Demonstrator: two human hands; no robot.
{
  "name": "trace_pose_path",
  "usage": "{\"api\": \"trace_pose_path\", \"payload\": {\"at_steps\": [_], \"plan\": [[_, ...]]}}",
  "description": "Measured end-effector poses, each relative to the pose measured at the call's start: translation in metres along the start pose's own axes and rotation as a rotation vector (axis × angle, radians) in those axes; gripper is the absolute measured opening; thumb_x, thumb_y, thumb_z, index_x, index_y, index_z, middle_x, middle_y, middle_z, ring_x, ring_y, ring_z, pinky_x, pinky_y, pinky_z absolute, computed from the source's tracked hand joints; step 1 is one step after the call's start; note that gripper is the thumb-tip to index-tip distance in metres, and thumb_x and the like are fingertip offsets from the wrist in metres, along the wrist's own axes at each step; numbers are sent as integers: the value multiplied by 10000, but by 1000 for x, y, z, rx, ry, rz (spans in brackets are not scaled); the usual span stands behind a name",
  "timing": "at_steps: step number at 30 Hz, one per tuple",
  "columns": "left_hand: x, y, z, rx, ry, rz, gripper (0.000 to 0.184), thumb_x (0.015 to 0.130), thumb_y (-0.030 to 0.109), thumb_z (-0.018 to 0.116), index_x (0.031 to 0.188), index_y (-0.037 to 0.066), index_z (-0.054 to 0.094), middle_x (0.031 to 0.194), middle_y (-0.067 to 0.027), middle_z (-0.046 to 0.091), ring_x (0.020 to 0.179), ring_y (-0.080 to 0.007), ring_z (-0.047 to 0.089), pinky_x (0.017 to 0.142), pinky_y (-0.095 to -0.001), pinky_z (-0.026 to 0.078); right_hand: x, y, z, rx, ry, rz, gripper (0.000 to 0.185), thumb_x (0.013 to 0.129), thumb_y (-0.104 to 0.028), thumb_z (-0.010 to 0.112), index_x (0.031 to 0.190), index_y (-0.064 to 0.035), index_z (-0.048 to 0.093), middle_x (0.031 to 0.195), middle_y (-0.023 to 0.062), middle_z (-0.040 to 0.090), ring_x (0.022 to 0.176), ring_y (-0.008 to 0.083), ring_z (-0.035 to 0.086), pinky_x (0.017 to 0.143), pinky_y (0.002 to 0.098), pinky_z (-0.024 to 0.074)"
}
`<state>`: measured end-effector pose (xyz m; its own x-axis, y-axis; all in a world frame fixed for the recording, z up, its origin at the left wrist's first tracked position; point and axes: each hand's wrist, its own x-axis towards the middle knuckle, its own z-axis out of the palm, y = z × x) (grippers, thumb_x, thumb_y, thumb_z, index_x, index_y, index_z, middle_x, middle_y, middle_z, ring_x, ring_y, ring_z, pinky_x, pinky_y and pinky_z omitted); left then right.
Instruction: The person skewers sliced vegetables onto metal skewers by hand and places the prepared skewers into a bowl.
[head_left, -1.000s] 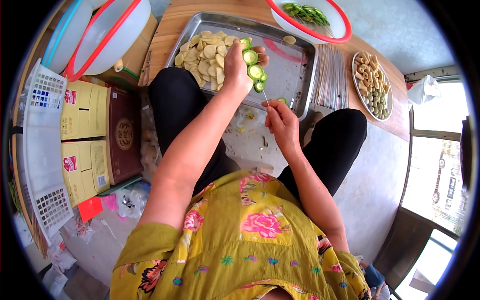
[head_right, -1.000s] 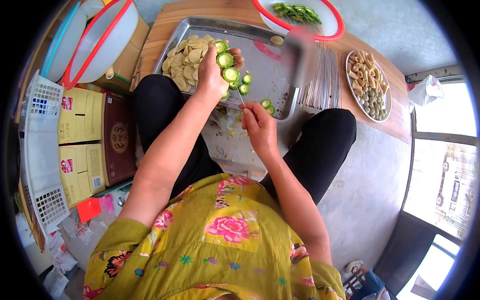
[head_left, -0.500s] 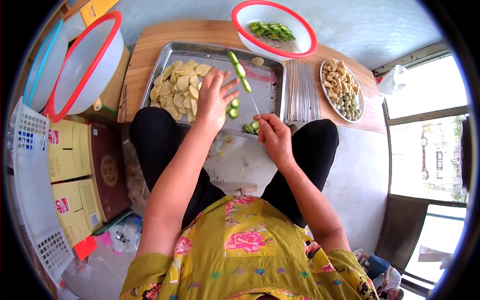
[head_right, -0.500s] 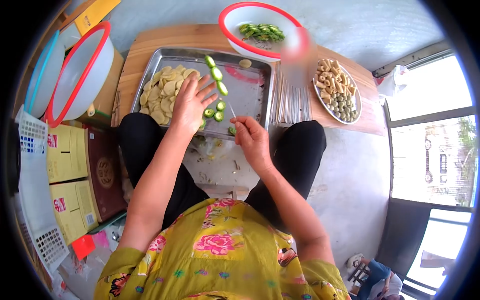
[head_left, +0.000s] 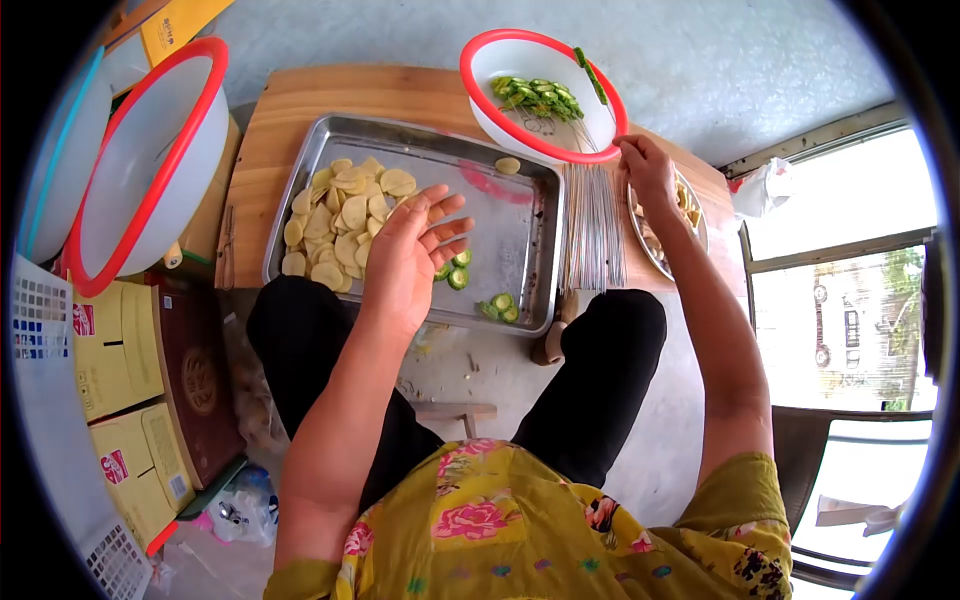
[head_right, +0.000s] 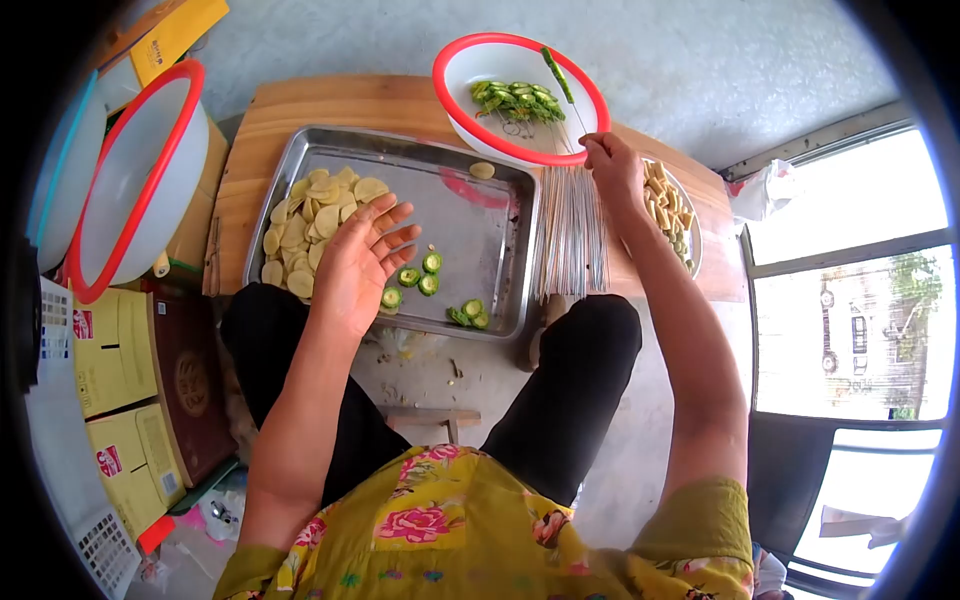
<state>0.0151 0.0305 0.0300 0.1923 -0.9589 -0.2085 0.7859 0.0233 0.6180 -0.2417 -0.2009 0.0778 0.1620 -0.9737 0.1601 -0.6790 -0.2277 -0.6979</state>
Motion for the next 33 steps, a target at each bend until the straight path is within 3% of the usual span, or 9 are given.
{"api": "trace_pose_path", "payload": {"at_steps": [4,7,17,19,23,25,29,30,33], "plan": [[6,7,-2,3,4,-19,324,966,285,474,1178,54,557,1126,-102,597,958,-198,598,841,-327,468,72,29,17,-297,17,-85,236,854,-269,556,976,-128,702,825,99,687,760,235,655,696,361,502],[10,9,-9,24,2,-13,323,970,275,463,1183,51,557,1117,-104,599,950,-198,599,832,-327,470,113,48,42,-519,46,-27,242,843,-295,542,963,-160,703,927,134,684,884,321,649,769,421,503],[20,6,-6,58,20,-22,316,974,271,463,1159,39,571,1047,-95,625,871,-186,620,785,-314,477,152,52,86,-709,-45,-6,191,822,-246,556,927,-139,674,1003,129,660,944,332,625,796,442,481],[19,6,-6,58,19,-17,315,973,271,468,1158,39,572,1044,-95,627,869,-184,621,783,-311,478,132,32,79,-630,55,-254,198,846,-255,557,937,-123,673,1001,115,651,910,328,625,785,431,480],[16,5,-8,59,10,5,317,969,275,478,1163,42,569,1041,-94,629,870,-180,622,781,-309,482,57,-37,71,-31,-75,-543,208,901,-218,566,973,-54,671,937,102,658,846,195,634,751,321,489],[14,2,-9,49,-5,6,299,973,260,476,1144,37,579,1031,-92,631,858,-180,627,789,-310,488,-18,-101,62,462,-335,-314,285,957,-261,528,985,-6,650,939,56,662,887,127,604,784,296,481],[15,-13,-11,55,1,173,268,975,228,477,1124,34,588,1024,-91,634,846,-180,633,806,-312,500,-152,-198,33,1159,-676,-463,511,1001,-418,342,936,30,580,945,188,599,893,289,575,830,385,457],[21,-15,-20,12,24,-36,253,974,212,479,1117,36,591,1029,-92,634,842,-181,634,807,-323,507,-177,-214,24,1265,-716,-518,504,1000,-415,345,939,29,577,947,188,597,892,289,575,829,383,457],[9,-11,-10,90,-17,2,262,969,236,481,1098,41,600,998,-87,640,830,-186,637,762,-322,512,-223,-252,3,1481,-775,-672,483,998,-403,354,949,26,570,950,188,594,890,288,576,828,378,458]]}}
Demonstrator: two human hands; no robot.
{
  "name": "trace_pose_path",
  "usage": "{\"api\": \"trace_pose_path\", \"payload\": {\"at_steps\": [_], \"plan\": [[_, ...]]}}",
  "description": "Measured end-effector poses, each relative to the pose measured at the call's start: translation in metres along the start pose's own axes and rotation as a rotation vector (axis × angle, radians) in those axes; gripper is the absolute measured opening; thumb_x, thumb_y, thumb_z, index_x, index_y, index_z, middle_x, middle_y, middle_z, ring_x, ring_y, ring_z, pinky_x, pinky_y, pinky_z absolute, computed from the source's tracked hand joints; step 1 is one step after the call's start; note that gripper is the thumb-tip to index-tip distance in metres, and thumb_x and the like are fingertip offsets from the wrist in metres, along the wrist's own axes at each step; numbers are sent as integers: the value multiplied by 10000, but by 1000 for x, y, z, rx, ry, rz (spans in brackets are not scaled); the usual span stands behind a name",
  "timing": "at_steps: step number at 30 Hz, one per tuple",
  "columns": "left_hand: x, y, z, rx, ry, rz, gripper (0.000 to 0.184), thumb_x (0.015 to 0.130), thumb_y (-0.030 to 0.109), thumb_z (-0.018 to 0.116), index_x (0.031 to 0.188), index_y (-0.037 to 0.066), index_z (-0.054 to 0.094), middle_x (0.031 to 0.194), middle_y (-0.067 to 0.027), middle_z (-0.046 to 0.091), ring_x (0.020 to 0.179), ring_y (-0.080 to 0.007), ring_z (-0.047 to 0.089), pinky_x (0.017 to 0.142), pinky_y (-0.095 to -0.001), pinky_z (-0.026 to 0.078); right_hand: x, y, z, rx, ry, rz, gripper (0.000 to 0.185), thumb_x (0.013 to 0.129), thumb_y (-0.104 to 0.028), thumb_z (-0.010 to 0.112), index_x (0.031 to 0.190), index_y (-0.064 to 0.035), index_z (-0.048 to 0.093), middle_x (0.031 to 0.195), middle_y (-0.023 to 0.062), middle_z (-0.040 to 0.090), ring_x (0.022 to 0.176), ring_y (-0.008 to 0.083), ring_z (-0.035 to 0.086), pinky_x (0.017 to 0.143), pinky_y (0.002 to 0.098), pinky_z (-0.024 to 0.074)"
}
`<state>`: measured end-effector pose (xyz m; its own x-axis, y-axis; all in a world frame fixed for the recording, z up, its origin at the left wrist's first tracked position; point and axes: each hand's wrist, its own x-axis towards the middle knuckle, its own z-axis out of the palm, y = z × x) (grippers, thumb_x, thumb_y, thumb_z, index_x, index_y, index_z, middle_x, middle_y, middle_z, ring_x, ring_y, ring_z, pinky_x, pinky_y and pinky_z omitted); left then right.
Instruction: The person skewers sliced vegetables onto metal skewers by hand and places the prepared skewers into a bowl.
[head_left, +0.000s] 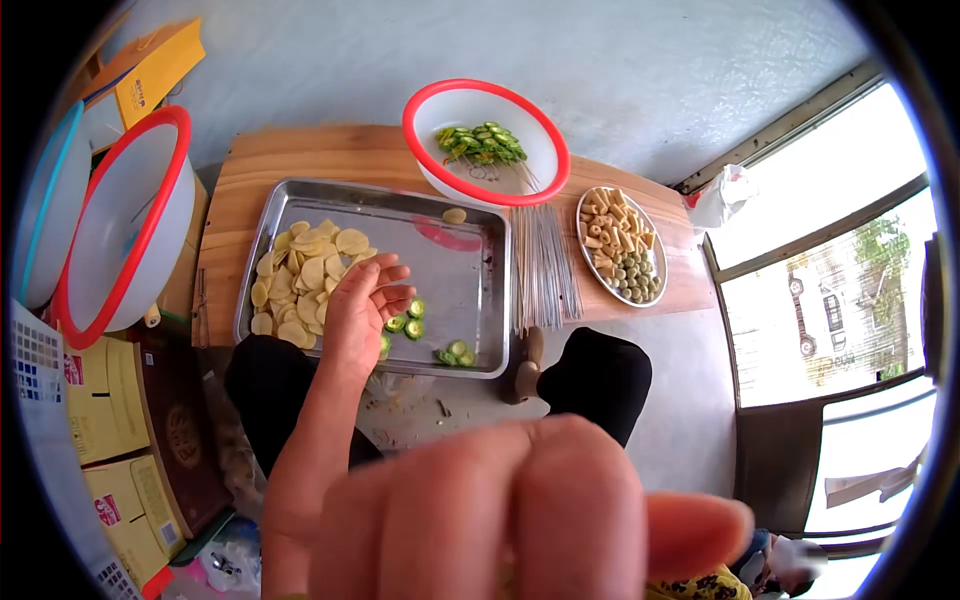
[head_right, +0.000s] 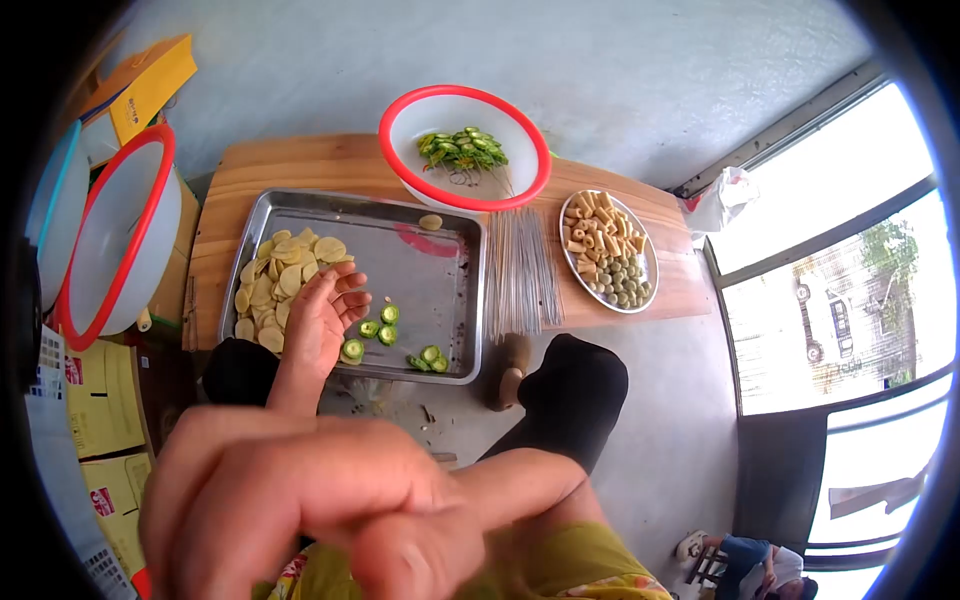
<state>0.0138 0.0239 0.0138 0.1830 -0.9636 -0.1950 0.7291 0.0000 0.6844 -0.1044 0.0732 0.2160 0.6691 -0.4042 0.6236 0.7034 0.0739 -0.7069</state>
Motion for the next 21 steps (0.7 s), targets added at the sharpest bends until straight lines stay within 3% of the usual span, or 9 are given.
{"api": "trace_pose_path", "payload": {"at_steps": [7,21], "plan": [[3,-15,-1,-3,-34,-18,273,958,258,492,1092,47,602,983,-82,641,836,-186,631,759,-325,497,-35,-9,49,155,-114,-180,435,992,-377,375,970,20,553,960,188,585,884,286,576,826,365,459],[7,-32,-5,29,-56,-64,244,955,242,482,1060,56,599,966,-69,647,839,-193,628,763,-337,495,-63,-5,80,307,-176,-313,347,982,-324,419,1014,7,519,978,188,567,873,283,577,822,341,463]]}}
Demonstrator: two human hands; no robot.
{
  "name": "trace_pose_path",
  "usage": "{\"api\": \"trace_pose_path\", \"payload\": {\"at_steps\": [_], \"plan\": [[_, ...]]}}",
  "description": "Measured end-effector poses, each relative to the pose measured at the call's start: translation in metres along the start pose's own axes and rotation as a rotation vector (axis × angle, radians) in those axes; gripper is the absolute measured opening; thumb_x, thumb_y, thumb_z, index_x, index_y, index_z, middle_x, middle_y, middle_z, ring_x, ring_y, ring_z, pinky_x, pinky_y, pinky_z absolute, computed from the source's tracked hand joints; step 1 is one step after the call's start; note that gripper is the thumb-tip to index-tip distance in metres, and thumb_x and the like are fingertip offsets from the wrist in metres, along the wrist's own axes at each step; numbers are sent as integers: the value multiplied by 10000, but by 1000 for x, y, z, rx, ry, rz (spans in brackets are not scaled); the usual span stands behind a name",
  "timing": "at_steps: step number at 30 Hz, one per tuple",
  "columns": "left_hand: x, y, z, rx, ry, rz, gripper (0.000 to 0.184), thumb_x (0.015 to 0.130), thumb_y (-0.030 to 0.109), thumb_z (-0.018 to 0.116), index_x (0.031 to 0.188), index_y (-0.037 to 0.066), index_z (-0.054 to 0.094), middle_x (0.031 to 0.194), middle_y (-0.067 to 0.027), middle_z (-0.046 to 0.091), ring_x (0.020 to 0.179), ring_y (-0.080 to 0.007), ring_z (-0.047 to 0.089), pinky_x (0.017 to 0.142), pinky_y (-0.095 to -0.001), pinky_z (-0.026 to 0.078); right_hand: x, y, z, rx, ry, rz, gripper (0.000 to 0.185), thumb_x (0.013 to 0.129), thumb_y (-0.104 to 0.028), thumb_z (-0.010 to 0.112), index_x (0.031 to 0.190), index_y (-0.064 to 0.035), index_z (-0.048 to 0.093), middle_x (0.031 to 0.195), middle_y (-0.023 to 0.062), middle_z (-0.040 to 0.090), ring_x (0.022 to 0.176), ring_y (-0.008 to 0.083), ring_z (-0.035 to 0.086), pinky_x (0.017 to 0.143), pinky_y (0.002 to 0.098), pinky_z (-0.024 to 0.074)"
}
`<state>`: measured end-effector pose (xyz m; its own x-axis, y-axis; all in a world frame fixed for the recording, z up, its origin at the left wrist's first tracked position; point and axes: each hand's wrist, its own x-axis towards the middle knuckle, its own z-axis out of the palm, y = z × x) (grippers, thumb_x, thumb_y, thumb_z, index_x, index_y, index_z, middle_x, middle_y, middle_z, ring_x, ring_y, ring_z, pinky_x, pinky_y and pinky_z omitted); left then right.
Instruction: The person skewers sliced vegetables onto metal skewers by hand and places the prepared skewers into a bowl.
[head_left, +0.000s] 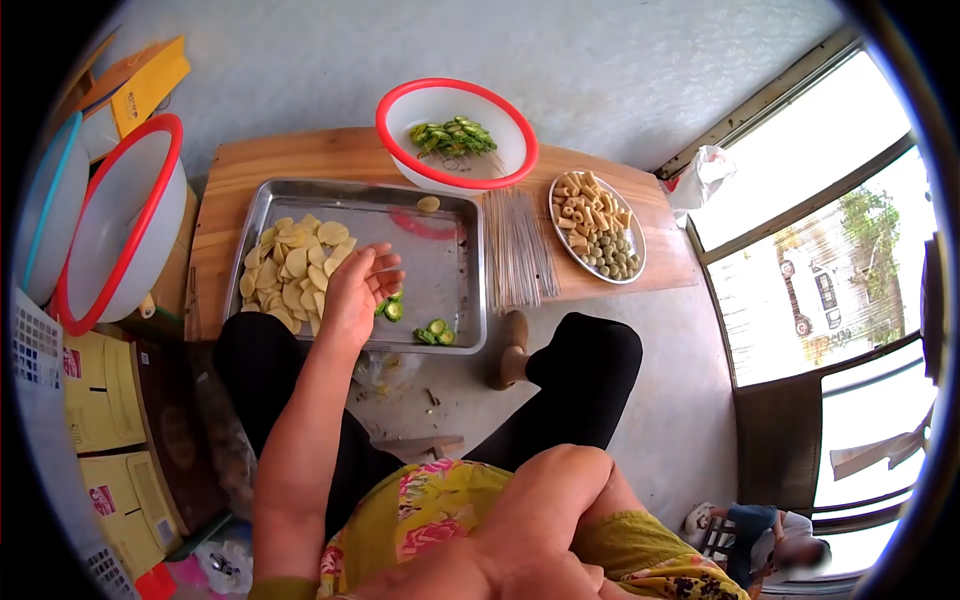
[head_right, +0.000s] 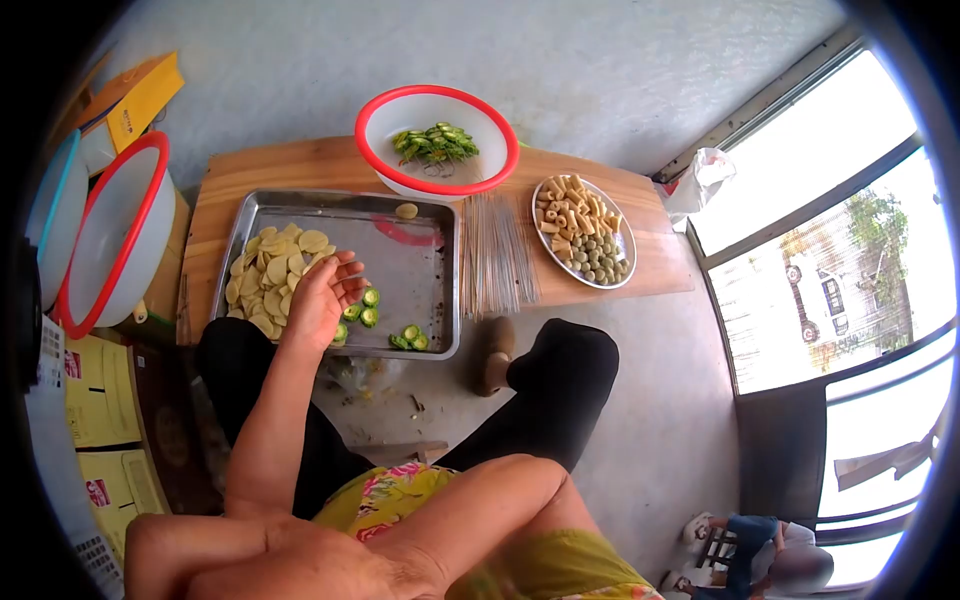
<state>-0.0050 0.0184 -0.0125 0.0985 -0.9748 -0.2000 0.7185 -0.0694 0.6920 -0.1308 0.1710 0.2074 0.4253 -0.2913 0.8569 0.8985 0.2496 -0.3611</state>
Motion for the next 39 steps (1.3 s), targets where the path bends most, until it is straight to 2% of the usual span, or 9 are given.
{"api": "trace_pose_path", "payload": {"at_steps": [21,22,23,24,25,28,31,33,39], "plan": [[1,-13,4,54,16,-57,255,972,227,463,1090,39,588,983,-86,636,853,-191,626,766,-332,520,-27,3,-16,15,27,14,259,965,-244,483,1079,-12,468,1005,187,539,856,277,579,815,304,467],[0,-12,4,46,11,-47,260,973,230,463,1096,36,587,985,-88,635,855,-193,625,767,-331,519,-47,-11,-23,-320,74,424,376,994,-281,417,796,0,568,749,136,586,667,243,597,669,352,480],[-1,-10,4,50,-3,-38,276,976,236,459,1114,31,582,1003,-93,630,873,-194,622,779,-329,512,-57,-15,-48,-401,116,486,323,987,-243,456,805,4,556,749,138,572,650,231,601,631,351,476],[0,-9,2,52,-13,-32,282,978,240,455,1120,30,579,1013,-94,628,886,-195,619,787,-328,508,-70,-34,-72,-604,197,790,356,984,-313,464,921,10,601,854,108,603,781,229,612,693,351,500],[1,-8,1,54,-23,-20,289,980,245,451,1127,29,576,1023,-95,626,900,-195,616,795,-327,504,-78,-41,-91,-669,486,882,244,967,-224,521,928,9,585,776,58,608,643,129,592,601,267,489],[0,-2,5,66,-24,-3,296,980,252,455,1135,29,572,1035,-95,623,912,-196,612,802,-324,499,-147,-86,-194,-1051,821,989,196,936,-164,555,971,19,615,790,52,631,664,88,600,609,242,502],[-1,0,7,70,-40,0,296,975,256,467,1137,32,572,1033,-94,623,911,-196,611,804,-325,497,-227,-151,-287,-1544,930,1079,189,843,-192,606,916,-26,659,703,86,658,562,143,612,552,291,508],[-3,-1,12,60,-15,-12,279,976,233,456,1110,23,582,1008,-99,625,884,-199,618,781,-326,505,-255,-181,-312,-1896,845,1276,196,813,-258,592,866,-84,664,776,155,671,766,281,664,690,404,512],[3,-9,3,57,11,-43,278,972,233,462,1109,23,584,1006,-101,627,888,-205,620,784,-332,508,-274,-178,-325,-2138,875,1664,225,809,-308,597,898,-106,638,893,173,672,895,351,638,762,463,494]]}}
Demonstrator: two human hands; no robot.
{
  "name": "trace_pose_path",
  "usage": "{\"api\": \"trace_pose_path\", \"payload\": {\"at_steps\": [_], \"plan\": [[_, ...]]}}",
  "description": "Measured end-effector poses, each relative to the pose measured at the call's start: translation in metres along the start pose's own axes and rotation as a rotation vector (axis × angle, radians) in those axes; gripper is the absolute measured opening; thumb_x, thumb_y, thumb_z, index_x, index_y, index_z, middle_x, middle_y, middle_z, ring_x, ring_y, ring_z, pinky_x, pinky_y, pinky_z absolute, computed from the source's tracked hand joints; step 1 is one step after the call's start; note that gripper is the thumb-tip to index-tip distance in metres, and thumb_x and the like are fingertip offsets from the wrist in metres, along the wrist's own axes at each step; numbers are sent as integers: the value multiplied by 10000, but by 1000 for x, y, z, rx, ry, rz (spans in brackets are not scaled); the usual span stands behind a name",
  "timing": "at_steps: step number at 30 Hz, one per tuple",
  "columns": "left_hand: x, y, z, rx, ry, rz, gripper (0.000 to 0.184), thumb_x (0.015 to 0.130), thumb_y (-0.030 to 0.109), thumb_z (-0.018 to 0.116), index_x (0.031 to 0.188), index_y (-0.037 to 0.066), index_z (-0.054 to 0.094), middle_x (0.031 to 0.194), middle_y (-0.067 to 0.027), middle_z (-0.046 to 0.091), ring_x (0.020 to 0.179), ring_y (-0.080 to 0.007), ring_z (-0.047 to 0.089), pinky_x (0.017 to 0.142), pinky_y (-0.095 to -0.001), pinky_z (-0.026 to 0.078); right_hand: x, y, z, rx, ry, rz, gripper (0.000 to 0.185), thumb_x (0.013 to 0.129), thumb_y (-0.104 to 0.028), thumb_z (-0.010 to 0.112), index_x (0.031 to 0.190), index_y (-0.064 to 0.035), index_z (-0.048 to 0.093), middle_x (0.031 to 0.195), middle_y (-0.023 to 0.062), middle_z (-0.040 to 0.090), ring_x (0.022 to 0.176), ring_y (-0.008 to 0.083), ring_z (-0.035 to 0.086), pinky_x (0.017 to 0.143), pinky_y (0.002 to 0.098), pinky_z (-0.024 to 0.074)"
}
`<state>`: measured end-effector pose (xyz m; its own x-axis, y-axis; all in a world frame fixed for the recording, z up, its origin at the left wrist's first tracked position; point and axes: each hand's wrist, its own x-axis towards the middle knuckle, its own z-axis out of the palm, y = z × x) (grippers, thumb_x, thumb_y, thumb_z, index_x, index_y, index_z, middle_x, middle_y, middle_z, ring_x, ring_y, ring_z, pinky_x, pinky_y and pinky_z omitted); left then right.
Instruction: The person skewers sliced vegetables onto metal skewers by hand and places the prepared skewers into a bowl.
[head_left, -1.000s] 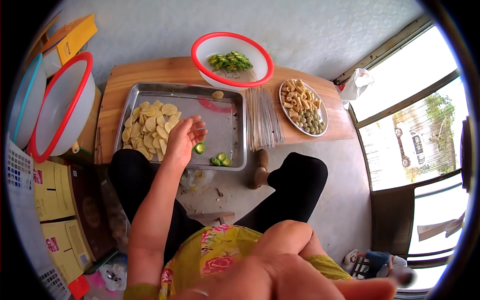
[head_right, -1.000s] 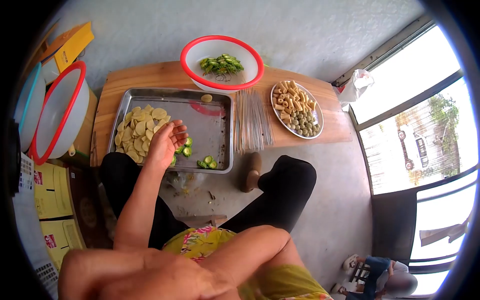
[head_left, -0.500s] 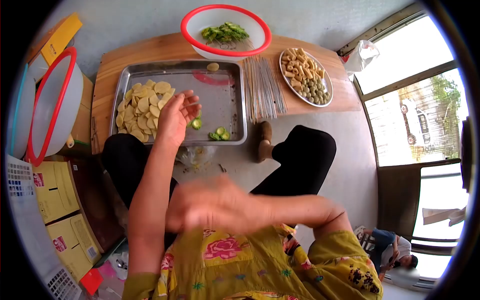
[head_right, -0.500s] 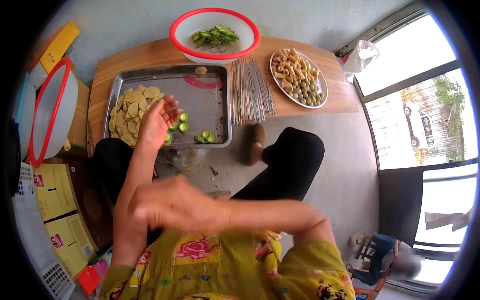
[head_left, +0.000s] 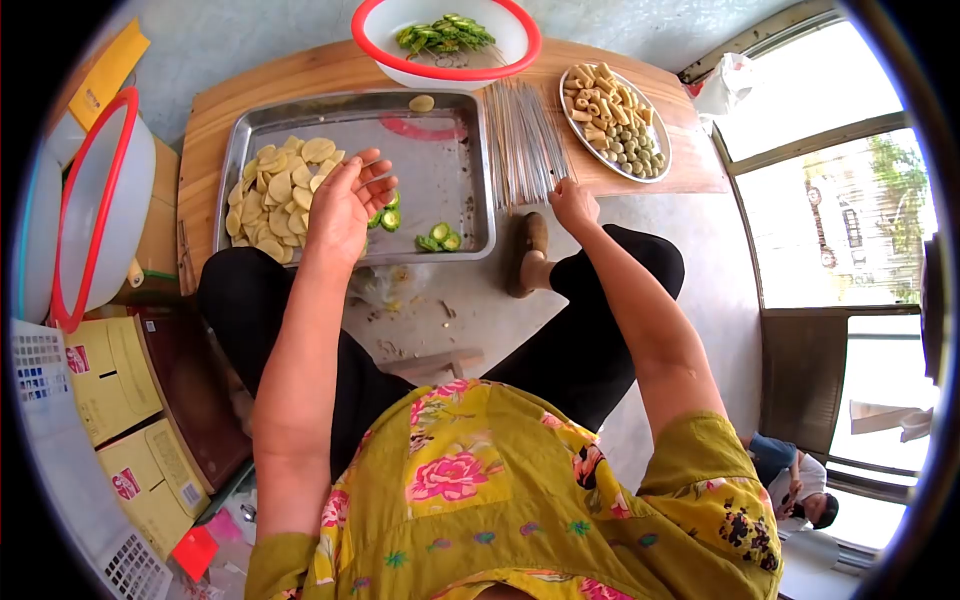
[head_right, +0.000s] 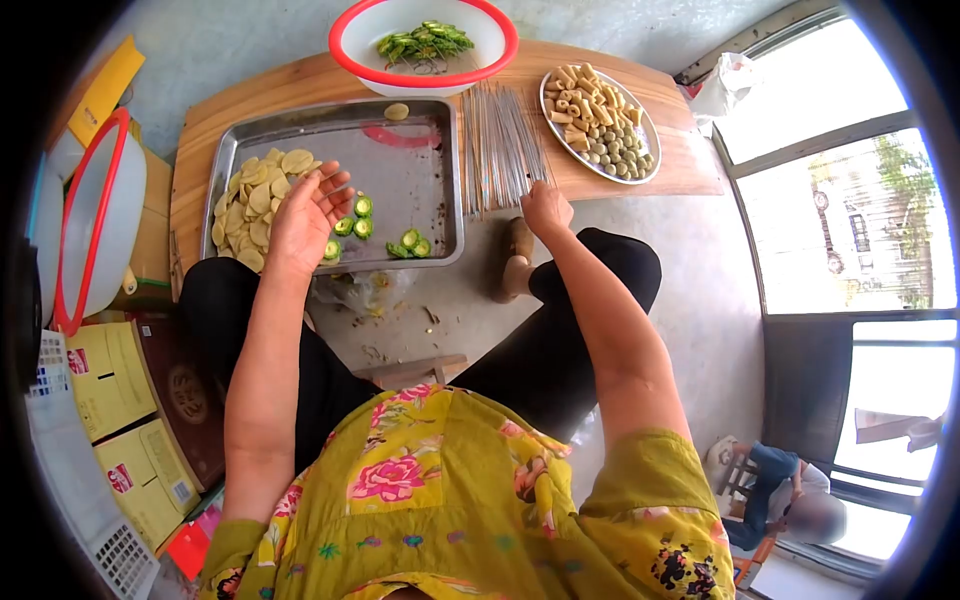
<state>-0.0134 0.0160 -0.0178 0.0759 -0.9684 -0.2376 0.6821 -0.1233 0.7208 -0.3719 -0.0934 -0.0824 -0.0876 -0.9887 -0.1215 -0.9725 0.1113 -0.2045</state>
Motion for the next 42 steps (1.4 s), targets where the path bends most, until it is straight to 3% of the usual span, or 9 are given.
{"api": "trace_pose_path", "payload": {"at_steps": [6,9,13,18,19,21,31,36,42], "plan": [[3,-6,-5,13,-1,-29,294,969,249,474,1133,28,577,1032,-101,626,917,-210,618,804,-336,505,4,-4,20,-78,-7,67,296,809,-302,609,1005,-80,619,979,184,668,969,367,629,824,462,493],[4,-8,-2,30,8,-39,289,970,243,470,1132,28,577,1030,-104,627,912,-209,620,799,-335,508,12,0,33,-26,47,42,230,806,-319,600,884,-104,626,909,175,667,914,362,629,775,468,488],[5,-10,-2,50,8,-50,280,972,238,467,1126,32,576,1025,-107,628,905,-207,623,796,-332,509,18,-3,30,49,-53,127,237,806,-263,578,919,-67,649,995,170,672,996,360,619,833,460,493],[3,-11,0,29,12,-44,249,968,217,469,1091,36,586,990,-101,636,866,-207,630,766,-330,510,12,4,24,546,-199,131,140,777,-192,610,799,-57,638,787,117,672,609,212,648,569,344,510],[3,-10,1,10,23,-43,222,963,197,473,1058,38,596,962,-98,641,832,-207,635,737,-327,510,9,3,20,546,-199,128,140,777,-192,610,799,-57,638,787,117,672,609,212,648,569,344,510],[3,-12,1,32,23,-52,244,968,210,465,1088,36,586,981,-99,638,859,-206,630,765,-330,510,1,1,12,855,-285,172,113,784,-178,628,790,-65,627,678,52,619,462,127,550,446,274,426],[3,-22,3,68,13,-83,237,968,218,464,1085,61,596,990,-80,642,858,-190,625,751,-316,502,-27,-9,-16,1303,-418,339,79,848,-155,593,824,-80,604,638,8,540,519,121,502,468,250,400],[-2,-27,9,137,-10,-111,243,962,253,492,1093,78,599,993,-55,653,797,-143,628,685,-268,483,-82,-38,-25,1781,-519,358,78,864,-129,557,833,-58,555,648,14,527,523,138,494,490,260,388],[-15,-47,29,345,-222,-248,268,947,272,546,1122,74,589,1005,-45,654,628,-61,579,554,-199,446,-186,-84,-33,1557,-523,60,95,896,-109,527,834,-47,562,621,21,528,529,113,477,518,246,384]]}}
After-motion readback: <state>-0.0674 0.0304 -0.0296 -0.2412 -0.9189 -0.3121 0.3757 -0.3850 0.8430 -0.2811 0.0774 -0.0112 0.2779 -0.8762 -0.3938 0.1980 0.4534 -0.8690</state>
